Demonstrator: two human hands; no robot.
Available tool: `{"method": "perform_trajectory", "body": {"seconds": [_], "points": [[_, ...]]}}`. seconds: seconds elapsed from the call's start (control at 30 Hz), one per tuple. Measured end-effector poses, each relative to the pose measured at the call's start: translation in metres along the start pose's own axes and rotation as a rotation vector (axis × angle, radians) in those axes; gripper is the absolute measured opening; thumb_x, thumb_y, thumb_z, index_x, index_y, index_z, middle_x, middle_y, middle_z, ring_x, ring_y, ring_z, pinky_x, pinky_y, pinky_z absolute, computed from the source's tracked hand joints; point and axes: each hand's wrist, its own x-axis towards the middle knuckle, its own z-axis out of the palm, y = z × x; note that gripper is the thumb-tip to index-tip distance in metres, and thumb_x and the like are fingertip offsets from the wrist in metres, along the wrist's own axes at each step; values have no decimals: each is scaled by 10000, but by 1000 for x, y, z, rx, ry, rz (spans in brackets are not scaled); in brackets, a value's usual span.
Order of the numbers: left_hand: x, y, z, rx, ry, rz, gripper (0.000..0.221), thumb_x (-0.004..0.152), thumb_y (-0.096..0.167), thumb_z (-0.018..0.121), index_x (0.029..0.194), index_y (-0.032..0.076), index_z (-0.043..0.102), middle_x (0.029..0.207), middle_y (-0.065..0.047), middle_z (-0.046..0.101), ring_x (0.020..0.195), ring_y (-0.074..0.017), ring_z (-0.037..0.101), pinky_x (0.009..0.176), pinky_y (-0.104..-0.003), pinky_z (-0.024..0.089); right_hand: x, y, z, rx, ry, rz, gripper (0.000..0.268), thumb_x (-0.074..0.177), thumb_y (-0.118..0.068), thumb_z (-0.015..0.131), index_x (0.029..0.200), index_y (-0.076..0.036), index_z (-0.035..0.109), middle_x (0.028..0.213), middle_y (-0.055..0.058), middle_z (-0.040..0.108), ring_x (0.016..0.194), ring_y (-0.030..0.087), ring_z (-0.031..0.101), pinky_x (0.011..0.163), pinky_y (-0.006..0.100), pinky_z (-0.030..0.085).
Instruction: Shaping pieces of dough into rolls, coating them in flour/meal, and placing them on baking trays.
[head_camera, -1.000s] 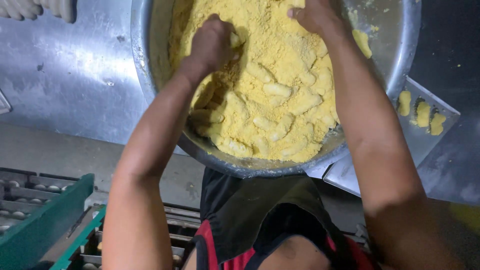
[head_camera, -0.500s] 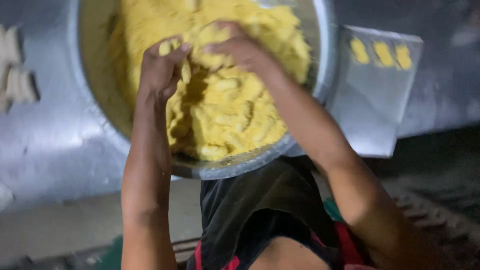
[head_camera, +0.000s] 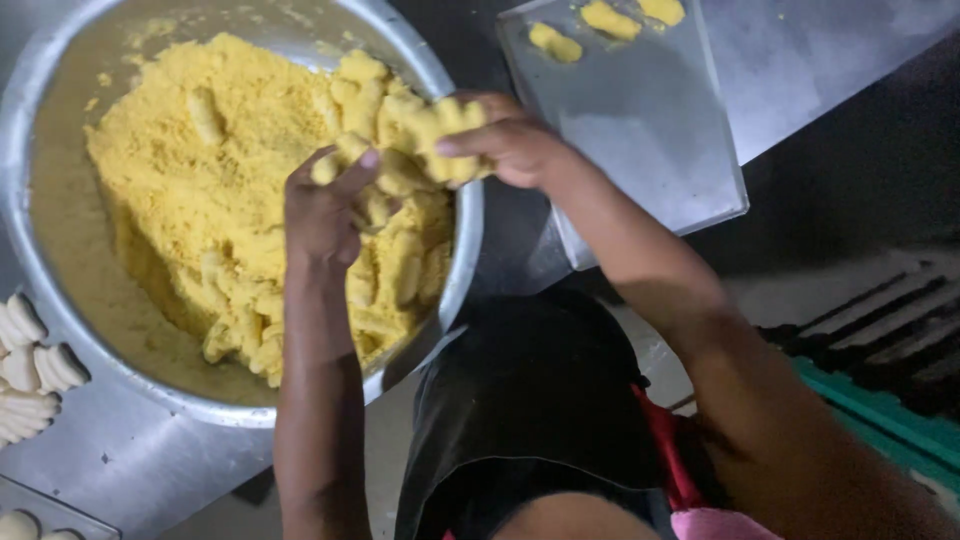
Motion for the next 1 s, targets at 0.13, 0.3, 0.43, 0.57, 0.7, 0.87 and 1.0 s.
{"method": "perform_trajectory", "body": {"seconds": [0.13,0.3,0.43,0.57,0.7,0.87,1.0], "points": [[41,-61,87,205,-124,51,509,786,-84,824,1222,2,577,958,-143,756,711,-189,658,576,-332,538,-86,-8,-98,129,377,-64,410,841,-69,800,1228,-16,673,1078,110,734,931,256,760,750,456,673],[111,-146,175,766,-276,510,506,785,-13,865,1234,50,641,1047,-109,746,922,-278,746,768,-403,645,-117,42,-238,-157,764,-160,275,861,-58,805,1126,-11,752,1055,141,746,907,284,731,738,415,618],[181,-204,195,1597,-526,966,401,822,52,697,1203,178,709,1161,-41,732,1060,-292,692,847,-412,596,-100,32,-266,-1328,824,-208,351,761,-72,808,1109,-84,763,1050,165,752,983,388,709,856,459,563],[214,-229,181,1955,-607,955,259,855,136,614,1081,201,724,1153,-14,684,1151,-282,592,819,-401,578,-95,22,-259,-1323,783,-28,398,764,-131,833,1153,-107,755,1019,179,726,986,398,670,865,498,518],[215,-224,179,1982,-597,876,218,884,171,611,1071,217,714,1140,-9,652,1172,-283,567,803,-406,577,-87,22,-269,-1483,734,-85,415,767,-50,782,1173,-138,772,1058,132,739,1019,361,680,879,477,543],[200,-215,183,1962,-517,925,327,866,130,620,1155,262,695,1168,-60,577,1083,-291,600,771,-404,584,-96,-10,-268,-1495,702,-83,476,720,-179,861,1186,-152,765,1035,167,708,1002,382,658,841,495,543],[153,-213,201,1876,-550,804,477,797,146,678,1274,160,681,1148,-141,573,1011,-321,625,738,-422,588,-124,-1,-309,-1449,799,-137,500,719,-239,892,1162,-69,733,1022,184,716,967,398,662,804,501,541]]}}
